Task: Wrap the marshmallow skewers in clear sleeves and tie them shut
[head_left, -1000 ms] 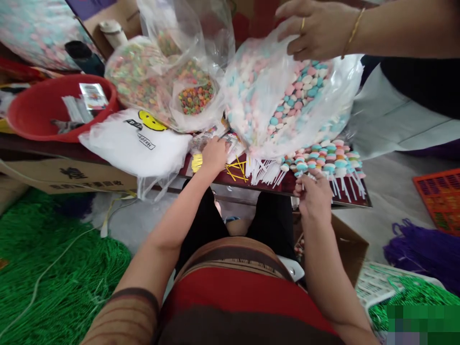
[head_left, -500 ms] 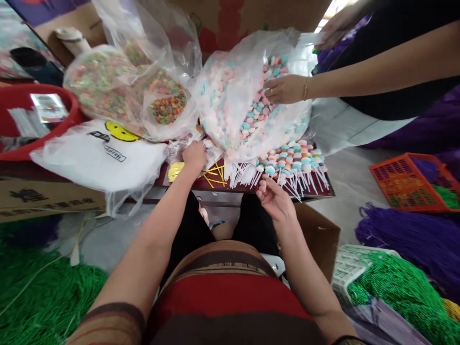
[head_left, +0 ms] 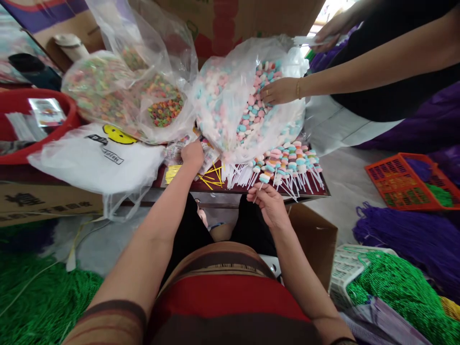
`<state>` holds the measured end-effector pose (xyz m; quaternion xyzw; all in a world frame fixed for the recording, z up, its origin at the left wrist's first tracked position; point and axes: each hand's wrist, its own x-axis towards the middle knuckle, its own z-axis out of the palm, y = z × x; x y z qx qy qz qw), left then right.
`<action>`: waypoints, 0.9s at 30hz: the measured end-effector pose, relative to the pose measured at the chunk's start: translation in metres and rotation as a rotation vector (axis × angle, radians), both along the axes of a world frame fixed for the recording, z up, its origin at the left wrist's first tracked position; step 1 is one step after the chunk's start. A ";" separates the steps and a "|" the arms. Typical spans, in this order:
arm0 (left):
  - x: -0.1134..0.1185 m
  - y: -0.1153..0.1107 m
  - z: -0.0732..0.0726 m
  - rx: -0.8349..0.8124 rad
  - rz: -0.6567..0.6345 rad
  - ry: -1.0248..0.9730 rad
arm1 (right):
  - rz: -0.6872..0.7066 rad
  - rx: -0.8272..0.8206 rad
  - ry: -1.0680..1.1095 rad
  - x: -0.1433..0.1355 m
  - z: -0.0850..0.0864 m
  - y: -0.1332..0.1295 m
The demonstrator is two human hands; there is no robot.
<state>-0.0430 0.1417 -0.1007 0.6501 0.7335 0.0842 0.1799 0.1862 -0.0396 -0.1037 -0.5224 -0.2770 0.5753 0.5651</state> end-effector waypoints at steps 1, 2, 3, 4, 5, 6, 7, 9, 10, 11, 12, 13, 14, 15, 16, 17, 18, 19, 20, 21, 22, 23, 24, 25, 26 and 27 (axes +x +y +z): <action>0.000 -0.001 0.001 0.008 0.013 0.030 | -0.005 0.019 -0.014 -0.001 0.001 0.000; 0.000 -0.002 0.002 0.018 0.019 0.062 | -0.012 0.039 -0.027 -0.001 0.001 0.001; 0.001 -0.004 0.003 0.029 0.015 0.088 | -0.018 0.056 -0.040 -0.001 0.002 0.001; 0.001 -0.005 0.004 0.033 0.009 0.104 | -0.019 0.068 -0.046 0.000 0.003 0.002; 0.001 -0.007 0.004 0.038 0.008 0.119 | -0.021 0.076 -0.044 0.001 0.003 0.003; 0.002 -0.008 0.004 0.046 0.009 0.132 | -0.025 0.082 -0.035 0.003 0.004 0.003; 0.001 -0.009 0.004 0.062 0.010 0.140 | -0.032 0.087 -0.025 0.005 0.006 0.004; -0.001 -0.011 0.002 0.129 0.003 0.149 | -0.049 0.110 -0.010 0.008 0.009 0.007; -0.003 -0.011 0.000 0.186 -0.014 0.147 | -0.057 0.124 -0.007 0.008 0.011 0.009; -0.006 -0.012 -0.002 0.260 -0.039 0.141 | -0.059 0.134 -0.007 0.008 0.014 0.012; -0.009 -0.013 -0.004 0.350 -0.074 0.129 | -0.055 0.138 -0.008 0.006 0.018 0.016; -0.011 -0.015 -0.007 0.453 -0.121 0.115 | -0.049 0.138 -0.011 0.003 0.022 0.021; -0.013 -0.017 -0.010 0.563 -0.179 0.097 | -0.044 0.137 -0.019 -0.001 0.027 0.027; -0.015 -0.019 -0.012 0.671 -0.245 0.078 | -0.042 0.138 -0.030 -0.006 0.032 0.034; -0.015 -0.022 -0.014 0.773 -0.311 0.061 | -0.042 0.143 -0.045 -0.011 0.037 0.042; -0.015 -0.026 -0.015 0.860 -0.376 0.048 | -0.043 0.154 -0.063 -0.017 0.041 0.050; -0.013 -0.030 -0.016 0.934 -0.439 0.040 | -0.040 0.165 -0.083 -0.023 0.045 0.059; -0.011 -0.034 -0.015 0.993 -0.494 0.039 | -0.029 0.173 -0.103 -0.028 0.049 0.067; -0.008 -0.038 -0.014 1.037 -0.544 0.043 | -0.011 0.177 -0.121 -0.032 0.051 0.075; -0.005 -0.043 -0.012 1.065 -0.591 0.049 | 0.015 0.175 -0.135 -0.036 0.053 0.081; -0.002 -0.047 -0.009 1.075 -0.630 0.056 | 0.046 0.169 -0.146 -0.039 0.053 0.086; 0.000 -0.050 -0.006 1.071 -0.661 0.063 | 0.080 0.160 -0.154 -0.041 0.053 0.090; 0.002 -0.054 -0.003 1.060 -0.679 0.071 | 0.115 0.148 -0.161 -0.042 0.053 0.092; 0.003 -0.057 0.001 1.052 -0.688 0.079 | 0.143 0.135 -0.169 -0.042 0.052 0.093; 0.003 -0.060 0.005 1.057 -0.690 0.084 | 0.159 0.123 -0.177 -0.042 0.051 0.092; 0.003 -0.062 0.008 1.077 -0.686 0.087 | 0.155 0.116 -0.184 -0.041 0.050 0.092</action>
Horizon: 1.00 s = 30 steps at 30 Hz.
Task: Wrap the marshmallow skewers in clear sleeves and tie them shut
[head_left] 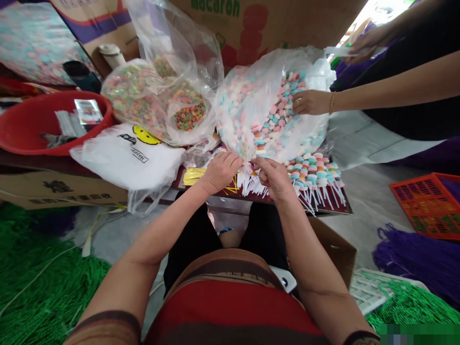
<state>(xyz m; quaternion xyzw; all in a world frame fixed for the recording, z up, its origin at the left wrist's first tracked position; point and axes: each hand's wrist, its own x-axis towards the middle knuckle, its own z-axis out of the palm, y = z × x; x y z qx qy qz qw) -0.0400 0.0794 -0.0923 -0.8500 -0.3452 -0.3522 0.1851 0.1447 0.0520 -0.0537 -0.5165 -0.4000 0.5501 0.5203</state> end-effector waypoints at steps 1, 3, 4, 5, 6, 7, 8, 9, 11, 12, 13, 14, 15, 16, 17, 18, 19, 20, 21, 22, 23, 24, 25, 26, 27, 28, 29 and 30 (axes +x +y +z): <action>0.000 -0.003 0.003 0.025 -0.001 -0.015 | -0.017 -0.004 -0.002 0.001 -0.001 -0.001; -0.001 -0.008 0.009 0.060 -0.010 -0.055 | -0.063 -0.012 0.018 0.004 -0.003 -0.004; -0.001 -0.010 0.011 0.060 -0.019 -0.071 | -0.067 -0.021 0.035 0.005 -0.003 -0.006; 0.000 -0.013 0.013 0.049 -0.030 -0.081 | -0.048 -0.035 0.052 0.006 -0.004 -0.008; 0.001 -0.015 0.014 0.031 -0.048 -0.090 | -0.009 -0.051 0.064 0.007 -0.003 -0.010; 0.003 -0.018 0.014 0.007 -0.075 -0.102 | 0.036 -0.066 0.075 0.007 -0.003 -0.013; 0.005 -0.020 0.015 -0.024 -0.106 -0.124 | 0.073 -0.075 0.086 0.007 -0.002 -0.015; 0.006 -0.023 0.015 -0.070 -0.138 -0.160 | 0.093 -0.076 0.095 0.006 -0.001 -0.018; 0.009 -0.029 0.015 -0.222 -0.182 -0.288 | 0.079 -0.050 0.103 0.006 0.000 -0.024; 0.010 -0.033 0.016 -0.337 -0.189 -0.379 | 0.056 -0.025 0.100 0.006 -0.001 -0.027; 0.010 -0.037 0.017 -0.481 -0.197 -0.482 | 0.032 0.005 0.090 0.006 -0.001 -0.030; 0.010 -0.041 0.018 -0.652 -0.212 -0.591 | 0.015 0.034 0.075 0.007 -0.002 -0.034; 0.010 -0.045 0.019 -0.839 -0.239 -0.689 | 0.001 0.062 0.060 0.008 -0.003 -0.037; 0.009 -0.049 0.021 -1.023 -0.269 -0.768 | -0.011 0.088 0.046 0.008 -0.004 -0.040; 0.009 -0.052 0.023 -1.182 -0.295 -0.823 | -0.018 0.108 0.033 0.009 -0.004 -0.043; 0.008 -0.055 0.025 -1.297 -0.311 -0.853 | -0.023 0.123 0.022 0.010 -0.005 -0.045; 0.006 -0.058 0.028 -1.359 -0.311 -0.859 | -0.022 0.131 0.019 0.011 -0.004 -0.047; 0.005 -0.060 0.030 -1.376 -0.293 -0.846 | -0.017 0.131 0.024 0.013 -0.004 -0.049; 0.004 -0.061 0.033 -1.362 -0.270 -0.816 | -0.005 0.123 0.035 0.015 -0.002 -0.050; 0.002 -0.062 0.036 -1.334 -0.249 -0.768 | 0.015 0.111 0.046 0.017 -0.001 -0.050; 0.001 -0.062 0.038 -1.304 -0.234 -0.707 | 0.039 0.097 0.051 0.019 0.001 -0.050; 0.000 -0.062 0.041 -1.279 -0.222 -0.637 | 0.067 0.085 0.045 0.020 0.002 -0.050; -0.001 -0.062 0.043 -1.257 -0.214 -0.568 | 0.094 0.075 0.028 0.021 0.003 -0.049; -0.002 -0.063 0.045 -1.235 -0.213 -0.509 | 0.112 0.071 0.007 0.022 0.004 -0.048; -0.002 -0.063 0.047 -1.216 -0.216 -0.464 | 0.121 0.071 -0.013 0.021 0.003 -0.048; -0.002 -0.063 0.047 -1.201 -0.220 -0.439 | 0.119 0.073 -0.027 0.020 0.002 -0.047; -0.002 -0.064 0.047 -1.196 -0.220 -0.434 | 0.106 0.078 -0.036 0.018 0.000 -0.047; -0.002 -0.064 0.046 -1.204 -0.216 -0.453 | 0.084 0.085 -0.045 0.016 -0.002 -0.047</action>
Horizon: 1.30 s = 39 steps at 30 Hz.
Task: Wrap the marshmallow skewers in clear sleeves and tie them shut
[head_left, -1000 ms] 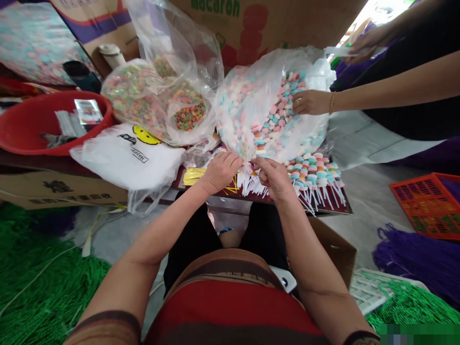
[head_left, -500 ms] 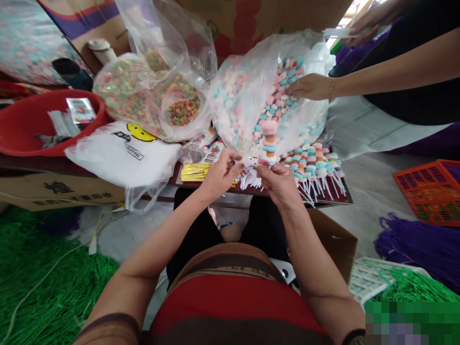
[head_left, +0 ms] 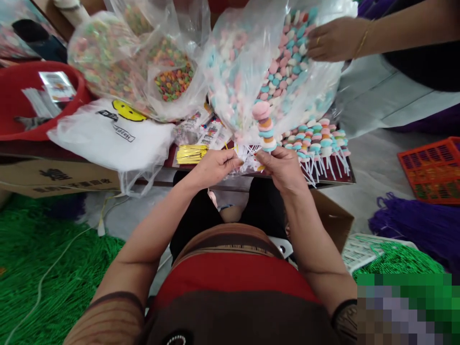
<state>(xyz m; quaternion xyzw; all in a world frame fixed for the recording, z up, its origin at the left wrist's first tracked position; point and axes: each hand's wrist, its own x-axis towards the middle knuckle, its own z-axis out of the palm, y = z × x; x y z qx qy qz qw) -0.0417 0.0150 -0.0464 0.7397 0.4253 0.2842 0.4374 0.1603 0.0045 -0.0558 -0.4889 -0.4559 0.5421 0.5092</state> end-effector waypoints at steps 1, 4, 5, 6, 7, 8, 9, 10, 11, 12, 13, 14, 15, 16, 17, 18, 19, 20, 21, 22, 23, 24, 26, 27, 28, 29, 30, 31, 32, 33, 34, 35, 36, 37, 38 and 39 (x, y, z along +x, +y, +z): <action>0.000 -0.001 -0.002 -0.033 0.019 -0.028 | -0.029 0.010 -0.009 -0.002 -0.003 -0.001; -0.002 -0.003 -0.011 -0.211 0.023 -0.173 | -0.127 0.037 -0.048 -0.009 -0.011 -0.003; -0.002 -0.003 -0.014 -0.263 0.005 -0.220 | -0.158 0.046 -0.054 -0.011 -0.014 -0.004; -0.003 -0.004 -0.017 -0.297 -0.010 -0.257 | -0.186 0.055 -0.056 -0.013 -0.016 -0.004; -0.004 -0.004 -0.019 -0.311 -0.015 -0.278 | -0.207 0.062 -0.057 -0.015 -0.019 -0.005; -0.005 -0.005 -0.021 -0.308 -0.003 -0.285 | -0.226 0.066 -0.062 -0.017 -0.021 -0.005; -0.005 -0.005 -0.022 -0.290 0.024 -0.282 | -0.243 0.065 -0.072 -0.018 -0.023 -0.005; -0.005 -0.006 -0.023 -0.271 0.054 -0.272 | -0.259 0.060 -0.088 -0.020 -0.024 -0.006; -0.005 -0.006 -0.024 -0.254 0.077 -0.256 | -0.278 0.054 -0.107 -0.021 -0.026 -0.006; -0.004 -0.007 -0.024 -0.238 0.094 -0.235 | -0.297 0.053 -0.124 -0.023 -0.027 -0.006; -0.003 -0.008 -0.025 -0.225 0.104 -0.213 | -0.317 0.060 -0.136 -0.024 -0.027 -0.006; -0.002 -0.008 -0.026 -0.217 0.109 -0.199 | -0.339 0.075 -0.142 -0.025 -0.028 -0.006; -0.001 -0.009 -0.026 -0.213 0.113 -0.195 | -0.358 0.092 -0.143 -0.026 -0.028 -0.005; 0.000 -0.010 -0.027 -0.208 0.121 -0.203 | -0.375 0.109 -0.139 -0.027 -0.028 -0.004; 0.002 -0.011 -0.028 -0.196 0.137 -0.222 | -0.385 0.120 -0.132 -0.028 -0.028 -0.003; 0.003 -0.012 -0.029 -0.179 0.155 -0.248 | -0.390 0.122 -0.121 -0.029 -0.028 -0.003; 0.005 -0.012 -0.030 -0.161 0.172 -0.275 | -0.389 0.119 -0.105 -0.030 -0.028 -0.002; 0.006 -0.012 -0.031 -0.141 0.186 -0.300 | -0.379 0.110 -0.082 -0.030 -0.027 -0.002; 0.007 -0.012 -0.032 -0.120 0.195 -0.324 | -0.361 0.095 -0.057 -0.031 -0.025 -0.002; 0.007 -0.011 -0.034 -0.100 0.200 -0.350 | -0.333 0.073 -0.030 -0.030 -0.023 -0.003; 0.006 -0.010 -0.037 -0.081 0.205 -0.376 | -0.295 0.047 -0.003 -0.029 -0.020 -0.005; 0.005 -0.008 -0.039 -0.056 0.213 -0.402 | -0.249 0.019 0.023 -0.027 -0.017 -0.007; 0.001 -0.005 -0.045 0.011 0.222 -0.445 | -0.147 -0.034 0.068 -0.022 -0.010 -0.012; -0.001 -0.004 -0.047 0.044 0.219 -0.453 | -0.105 -0.052 0.091 -0.018 -0.007 -0.014; -0.004 -0.003 -0.048 0.071 0.213 -0.453 | -0.071 -0.067 0.116 -0.015 -0.004 -0.016; -0.006 -0.002 -0.049 0.093 0.206 -0.450 | -0.042 -0.079 0.140 -0.012 -0.001 -0.018; -0.007 -0.002 -0.049 0.114 0.200 -0.445 | -0.016 -0.089 0.161 -0.009 0.002 -0.020; -0.008 -0.001 -0.049 0.138 0.199 -0.440 | 0.006 -0.094 0.178 -0.007 0.005 -0.021; -0.008 -0.001 -0.048 0.167 0.206 -0.433 | 0.027 -0.098 0.189 -0.006 0.007 -0.022; -0.008 -0.001 -0.047 0.198 0.217 -0.425 | 0.044 -0.100 0.194 -0.005 0.009 -0.023; -0.007 -0.001 -0.046 0.231 0.229 -0.413 | 0.057 -0.101 0.192 -0.005 0.010 -0.023; -0.007 0.000 -0.045 0.261 0.241 -0.396 | 0.061 -0.100 0.187 -0.005 0.011 -0.024; -0.006 0.000 -0.045 0.287 0.251 -0.379 | 0.062 -0.098 0.178 -0.006 0.012 -0.025; -0.005 0.000 -0.044 0.312 0.258 -0.364 | 0.065 -0.099 0.167 -0.006 0.013 -0.026; -0.005 0.000 -0.045 0.334 0.258 -0.350 | 0.072 -0.104 0.155 -0.006 0.013 -0.026; -0.005 0.000 -0.045 0.357 0.254 -0.337 | 0.079 -0.115 0.147 -0.006 0.014 -0.027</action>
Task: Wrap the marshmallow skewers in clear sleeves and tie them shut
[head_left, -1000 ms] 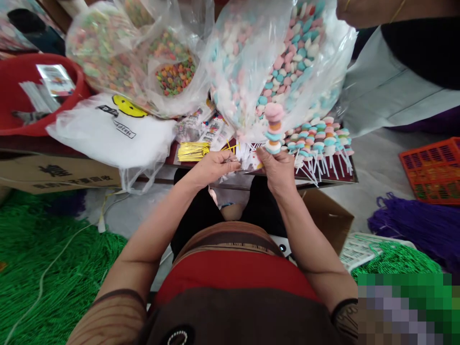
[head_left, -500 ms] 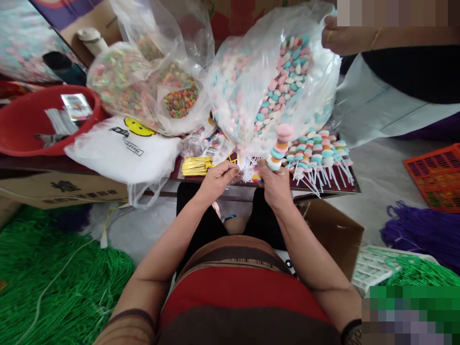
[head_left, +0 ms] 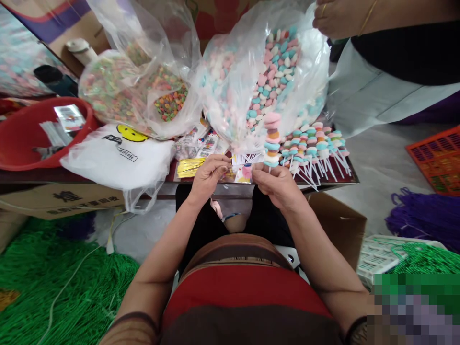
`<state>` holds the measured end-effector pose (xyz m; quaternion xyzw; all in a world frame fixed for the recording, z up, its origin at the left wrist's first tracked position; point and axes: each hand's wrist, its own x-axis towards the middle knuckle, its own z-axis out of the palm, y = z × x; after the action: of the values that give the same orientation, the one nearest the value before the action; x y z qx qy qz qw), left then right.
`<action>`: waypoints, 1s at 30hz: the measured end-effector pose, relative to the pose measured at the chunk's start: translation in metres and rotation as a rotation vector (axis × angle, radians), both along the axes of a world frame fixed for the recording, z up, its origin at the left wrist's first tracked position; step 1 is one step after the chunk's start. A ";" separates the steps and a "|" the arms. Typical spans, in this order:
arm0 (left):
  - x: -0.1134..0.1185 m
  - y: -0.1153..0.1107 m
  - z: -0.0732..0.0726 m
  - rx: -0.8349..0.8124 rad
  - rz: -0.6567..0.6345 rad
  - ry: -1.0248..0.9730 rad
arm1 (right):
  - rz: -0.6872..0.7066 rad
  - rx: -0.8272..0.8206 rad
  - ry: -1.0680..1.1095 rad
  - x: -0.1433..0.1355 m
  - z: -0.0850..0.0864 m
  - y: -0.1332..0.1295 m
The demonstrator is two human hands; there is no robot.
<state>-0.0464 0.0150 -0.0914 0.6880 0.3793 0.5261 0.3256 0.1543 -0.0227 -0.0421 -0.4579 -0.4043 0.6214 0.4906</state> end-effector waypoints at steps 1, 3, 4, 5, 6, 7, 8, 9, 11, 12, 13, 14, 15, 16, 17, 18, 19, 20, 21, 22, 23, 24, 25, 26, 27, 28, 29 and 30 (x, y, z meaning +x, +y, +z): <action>0.000 0.000 -0.001 0.022 0.003 0.014 | 0.008 -0.016 -0.002 0.000 0.000 -0.001; 0.001 0.000 -0.002 0.080 0.012 0.039 | 0.020 -0.056 0.011 0.002 0.001 -0.002; 0.001 -0.001 -0.002 0.111 0.018 0.051 | 0.019 -0.070 0.021 0.002 0.001 -0.002; 0.002 -0.001 -0.002 0.140 0.027 0.061 | 0.019 -0.077 0.028 0.003 0.001 -0.002; 0.002 -0.002 -0.001 0.162 0.036 0.070 | 0.022 -0.080 0.032 0.003 0.001 -0.002; 0.003 -0.002 0.000 0.173 0.043 0.078 | 0.026 -0.081 0.035 0.004 0.001 -0.002; 0.004 -0.003 0.001 0.174 0.048 0.082 | 0.029 -0.083 0.038 0.004 0.001 -0.002; 0.005 -0.003 0.002 0.168 0.050 0.078 | 0.026 -0.087 0.044 0.004 0.000 -0.001; 0.007 -0.005 0.004 0.137 0.052 0.045 | 0.021 -0.106 0.065 0.003 -0.001 -0.001; 0.008 -0.006 0.004 0.105 0.048 0.022 | 0.019 -0.116 0.077 0.002 -0.002 -0.002; 0.009 -0.007 0.002 0.057 0.041 -0.002 | 0.019 -0.124 0.087 0.002 -0.004 -0.002; 0.011 -0.008 0.000 -0.007 0.028 -0.027 | 0.021 -0.129 0.095 0.000 -0.006 -0.002; 0.012 -0.009 -0.003 -0.082 0.014 -0.062 | 0.021 -0.134 0.101 -0.001 -0.008 -0.002; 0.013 -0.010 -0.006 -0.159 0.003 -0.108 | 0.016 -0.135 0.102 -0.002 -0.010 -0.002; 0.014 -0.011 -0.010 -0.227 -0.002 -0.161 | 0.000 -0.128 0.095 -0.004 -0.013 -0.001; 0.015 -0.011 -0.013 -0.279 0.001 -0.210 | -0.026 -0.112 0.072 -0.005 -0.015 -0.001; 0.015 -0.011 -0.015 -0.309 0.010 -0.238 | -0.065 -0.085 0.033 -0.005 -0.017 -0.001; 0.014 -0.010 -0.015 -0.312 0.022 -0.234 | -0.105 -0.054 -0.019 -0.006 -0.018 -0.001; 0.013 -0.010 -0.014 -0.289 0.031 -0.194 | -0.138 -0.024 -0.072 -0.005 -0.019 -0.001; 0.012 -0.009 -0.012 -0.245 0.032 -0.127 | -0.152 -0.002 -0.116 -0.004 -0.019 0.000; 0.011 -0.009 -0.008 -0.187 0.025 -0.047 | -0.133 0.001 -0.143 -0.002 -0.019 0.000; 0.010 -0.009 -0.005 -0.121 0.009 0.034 | -0.083 -0.015 -0.149 -0.001 -0.018 0.001; 0.009 -0.009 -0.001 -0.052 -0.010 0.104 | -0.014 -0.047 -0.139 0.001 -0.018 0.001; 0.008 -0.009 0.001 0.014 -0.029 0.159 | 0.051 -0.085 -0.122 0.003 -0.018 0.002; 0.008 -0.010 0.003 0.075 -0.040 0.202 | 0.091 -0.122 -0.101 0.004 -0.019 0.003; 0.009 -0.010 0.003 0.128 -0.045 0.237 | 0.105 -0.154 -0.081 0.004 -0.020 0.004; 0.010 -0.011 0.002 0.173 -0.047 0.265 | 0.093 -0.176 -0.061 0.005 -0.022 0.005; 0.010 -0.011 0.001 0.207 -0.047 0.287 | 0.067 -0.186 -0.042 0.004 -0.023 0.005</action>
<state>-0.0361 0.0036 -0.0903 0.7944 0.3497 0.4511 0.2079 0.1587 -0.0175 -0.0654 -0.5007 -0.3703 0.6623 0.4165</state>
